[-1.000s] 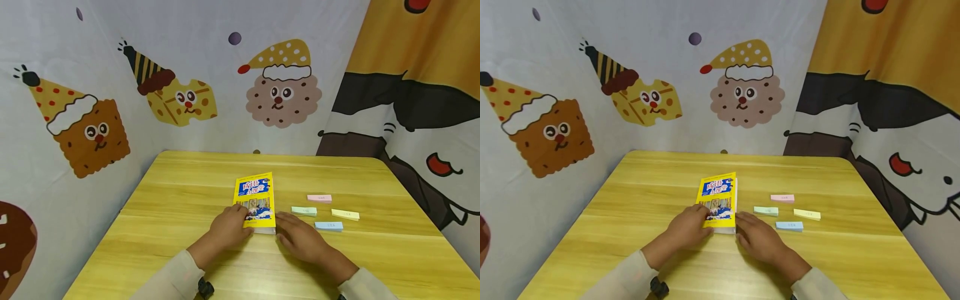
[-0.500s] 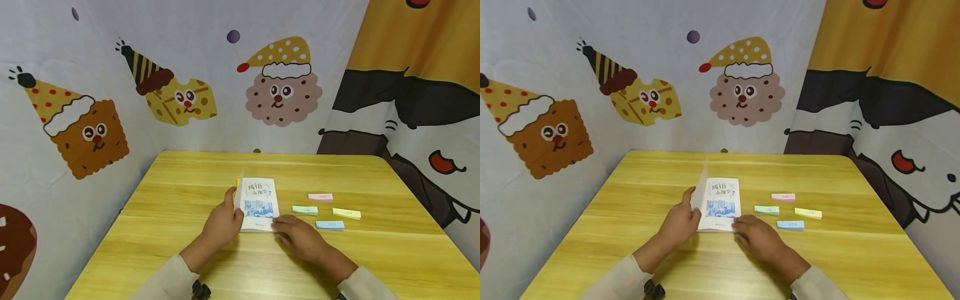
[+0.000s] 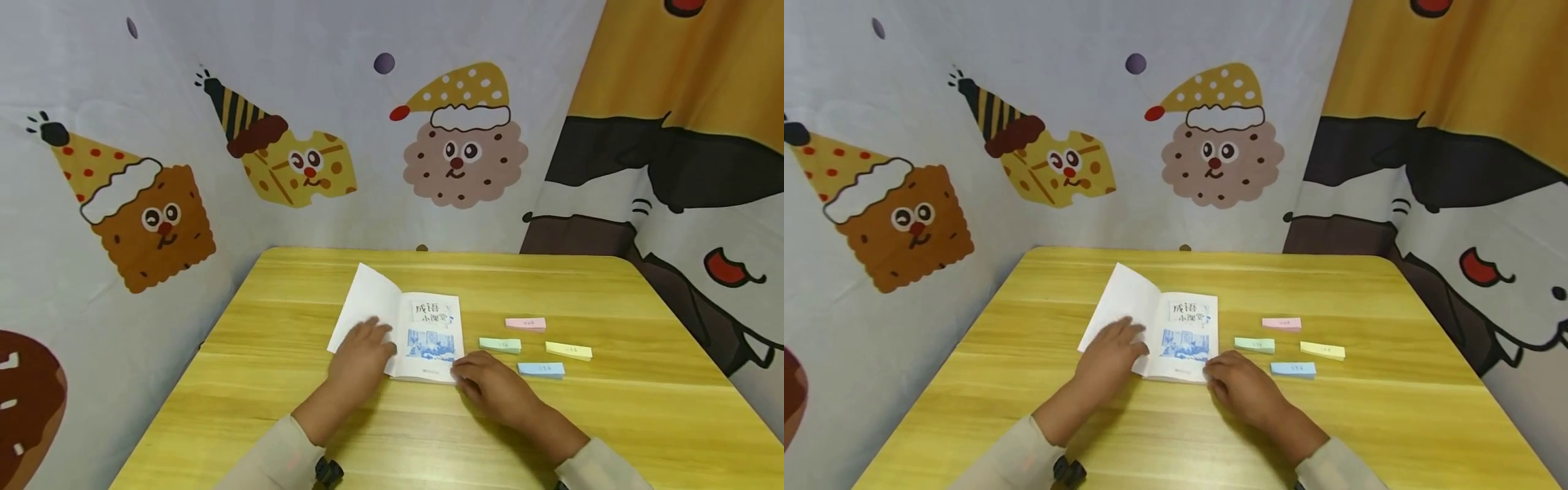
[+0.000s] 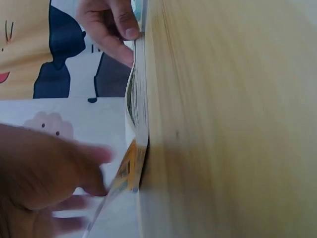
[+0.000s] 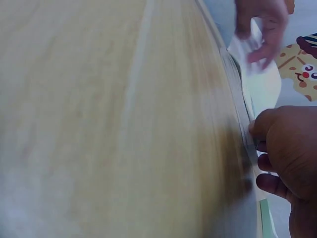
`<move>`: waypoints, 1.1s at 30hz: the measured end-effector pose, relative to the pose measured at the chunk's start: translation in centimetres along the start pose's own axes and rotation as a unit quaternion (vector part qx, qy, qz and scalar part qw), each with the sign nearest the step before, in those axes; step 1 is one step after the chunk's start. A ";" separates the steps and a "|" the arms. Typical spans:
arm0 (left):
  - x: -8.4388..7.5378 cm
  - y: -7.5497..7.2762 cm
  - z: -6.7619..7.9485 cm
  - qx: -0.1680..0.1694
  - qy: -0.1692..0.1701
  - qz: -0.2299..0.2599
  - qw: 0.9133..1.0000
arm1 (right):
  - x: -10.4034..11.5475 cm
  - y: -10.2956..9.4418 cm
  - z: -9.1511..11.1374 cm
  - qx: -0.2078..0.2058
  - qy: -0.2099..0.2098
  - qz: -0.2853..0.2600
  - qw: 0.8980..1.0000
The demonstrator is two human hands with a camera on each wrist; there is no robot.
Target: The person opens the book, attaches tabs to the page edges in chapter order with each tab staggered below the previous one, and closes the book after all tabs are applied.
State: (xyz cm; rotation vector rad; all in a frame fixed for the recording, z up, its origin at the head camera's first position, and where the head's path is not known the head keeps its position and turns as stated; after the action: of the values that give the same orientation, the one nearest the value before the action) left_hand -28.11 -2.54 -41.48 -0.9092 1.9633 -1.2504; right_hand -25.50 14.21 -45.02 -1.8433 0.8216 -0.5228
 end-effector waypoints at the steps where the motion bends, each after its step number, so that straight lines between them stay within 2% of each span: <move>1: -0.5 0.8 0.1 0.025 0.013 0.009 1.000 | 0.0 0.0 0.0 0.001 0.002 0.006 1.000; 3: -1.0 2.1 0.2 0.063 0.020 0.035 0.997 | -0.1 0.0 0.1 0.001 0.007 0.020 1.000; 5: -1.1 3.0 0.2 0.085 0.003 0.052 0.995 | -0.2 -0.1 0.0 0.002 0.014 0.027 1.000; 10: -0.7 4.4 0.0 0.112 -0.036 0.071 0.991 | -0.6 -0.2 -0.1 0.000 0.041 0.032 0.999; 15: -0.4 4.6 -0.1 0.115 -0.043 0.086 0.989 | -0.9 -1.3 -0.1 -0.044 0.069 0.046 0.996; 20: -0.5 4.0 -0.1 0.098 -0.031 0.087 0.991 | -1.3 -2.6 0.1 -0.078 0.116 0.047 0.989; 23: -0.5 3.7 0.0 0.091 -0.038 0.088 0.991 | -1.1 -2.4 0.1 -0.068 0.107 0.046 0.991; 26: 0.1 3.5 -0.1 0.079 -0.069 0.108 0.989 | -0.6 -1.6 0.1 -0.043 0.072 0.052 0.995; 28: 0.7 3.1 -0.1 0.059 -0.099 0.138 0.984 | -0.3 -0.9 0.2 -0.020 0.056 0.056 0.997; 30: 1.4 2.5 0.0 0.028 -0.131 0.168 0.977 | -0.2 -0.3 0.3 0.000 0.048 0.057 0.997; 33: 2.6 1.1 0.3 -0.040 -0.170 0.197 0.965 | 0.0 0.2 0.4 0.018 0.046 0.059 0.997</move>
State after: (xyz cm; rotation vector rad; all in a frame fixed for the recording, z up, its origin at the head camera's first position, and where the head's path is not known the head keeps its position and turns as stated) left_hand -29.54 -4.45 -43.01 -0.6724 1.8104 -0.7405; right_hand -25.35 14.43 -45.39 -1.7363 0.9692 -0.5463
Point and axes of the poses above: each hand's wrist, its own z-axis away from the middle knuckle, its own y-axis out of the palm, x = y × z, the point moved 10 cm from there along -z, towards the middle knuckle, and after that the axes turned 14 degrees about z, right-handed, at the moved point
